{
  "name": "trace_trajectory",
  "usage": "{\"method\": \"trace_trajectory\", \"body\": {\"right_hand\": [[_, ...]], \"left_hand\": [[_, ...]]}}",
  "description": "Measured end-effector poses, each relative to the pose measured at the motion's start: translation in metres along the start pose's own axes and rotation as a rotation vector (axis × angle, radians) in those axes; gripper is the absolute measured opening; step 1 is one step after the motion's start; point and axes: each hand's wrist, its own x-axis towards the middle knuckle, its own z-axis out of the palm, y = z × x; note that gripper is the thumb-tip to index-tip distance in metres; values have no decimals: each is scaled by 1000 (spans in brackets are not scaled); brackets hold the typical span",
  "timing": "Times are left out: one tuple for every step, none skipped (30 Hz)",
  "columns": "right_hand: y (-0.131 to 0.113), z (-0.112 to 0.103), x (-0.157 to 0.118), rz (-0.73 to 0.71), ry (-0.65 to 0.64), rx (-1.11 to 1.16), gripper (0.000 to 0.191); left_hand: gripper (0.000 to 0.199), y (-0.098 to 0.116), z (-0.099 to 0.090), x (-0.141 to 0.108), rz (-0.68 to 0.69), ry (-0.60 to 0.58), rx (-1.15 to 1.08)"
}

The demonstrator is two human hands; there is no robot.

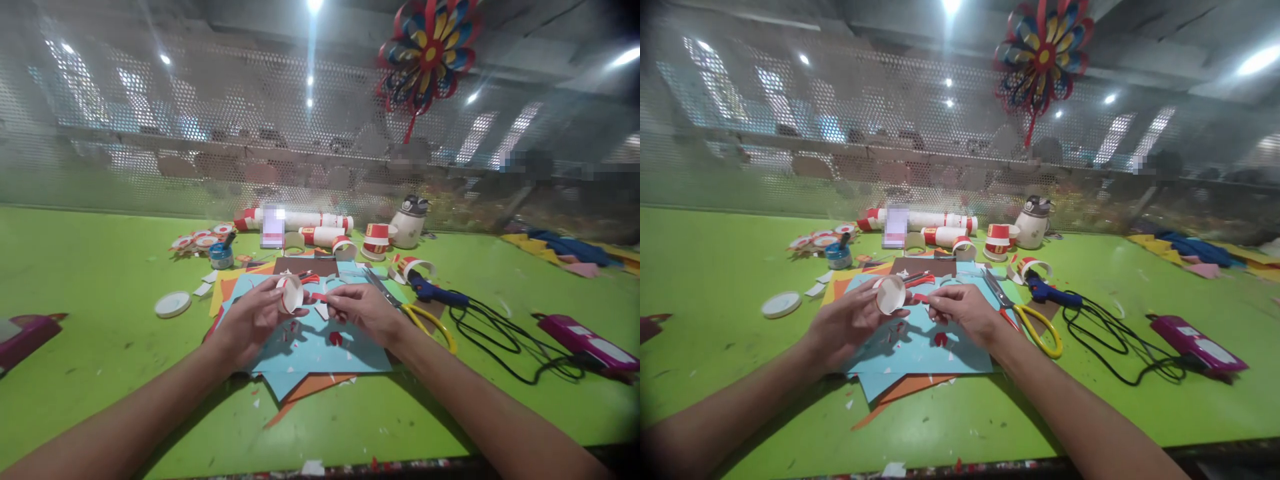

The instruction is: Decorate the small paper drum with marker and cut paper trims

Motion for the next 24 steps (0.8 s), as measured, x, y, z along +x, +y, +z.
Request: {"method": "trace_trajectory", "body": {"right_hand": [[0,1,0,15,-11,20,36],[1,1,0,26,-18,35,35],[1,1,0,34,-23,45,34],[2,1,0,38,-26,51,33],[2,1,-1,38,-28,52,33],[3,1,-1,38,-30,49,32],[3,1,-1,37,-32,43,32],[3,1,-1,36,-34,34,32],[3,1,-1,35,-34,22,32],[2,0,-1,35,-32,7,33],[2,0,-1,35,-29,-9,33],[1,0,-1,35,-25,-27,34],[1,0,-1,35,-20,-48,34],[1,0,-2,35,-14,-70,34],[1,0,-2,35,-9,-95,34],[2,0,-1,34,-1,-122,34],[3,0,-1,33,8,-152,33],[4,1,-1,30,20,-186,32],[5,2,0,27,33,-222,30],[6,3,0,23,45,-259,28],[7,5,1,18,58,-298,26],[7,7,2,9,71,-338,24],[8,8,3,-2,82,-378,22],[7,10,5,-14,92,-418,20]], "left_hand": [[28,1,1,-1,8,-18,-5],[28,2,2,-1,15,-33,1],[29,2,2,-1,15,-44,15],[29,3,2,-1,11,-53,33],[29,3,2,-1,7,-57,50],[29,2,2,-2,6,-60,63],[29,1,1,-2,8,-61,71],[29,1,0,-2,13,-61,79],[29,0,0,-2,22,-62,93],[29,-1,-1,-2,30,-63,113],[29,-1,-1,-3,37,-62,139],[30,-2,-1,-3,41,-59,168],[31,-2,-1,-3,40,-49,196],[33,-2,-1,-3,38,-31,219],[34,-3,-1,-3,34,-10,235],[34,-3,0,-3,28,12,247],[35,-3,0,-2,19,32,255],[35,-3,0,-1,10,52,258],[35,-4,0,0,5,70,257],[36,-4,0,1,4,84,252],[37,-5,-1,2,6,97,245],[36,-5,-1,2,12,105,235],[35,-6,-2,3,17,107,225],[34,-6,-3,3,21,104,215]]}}
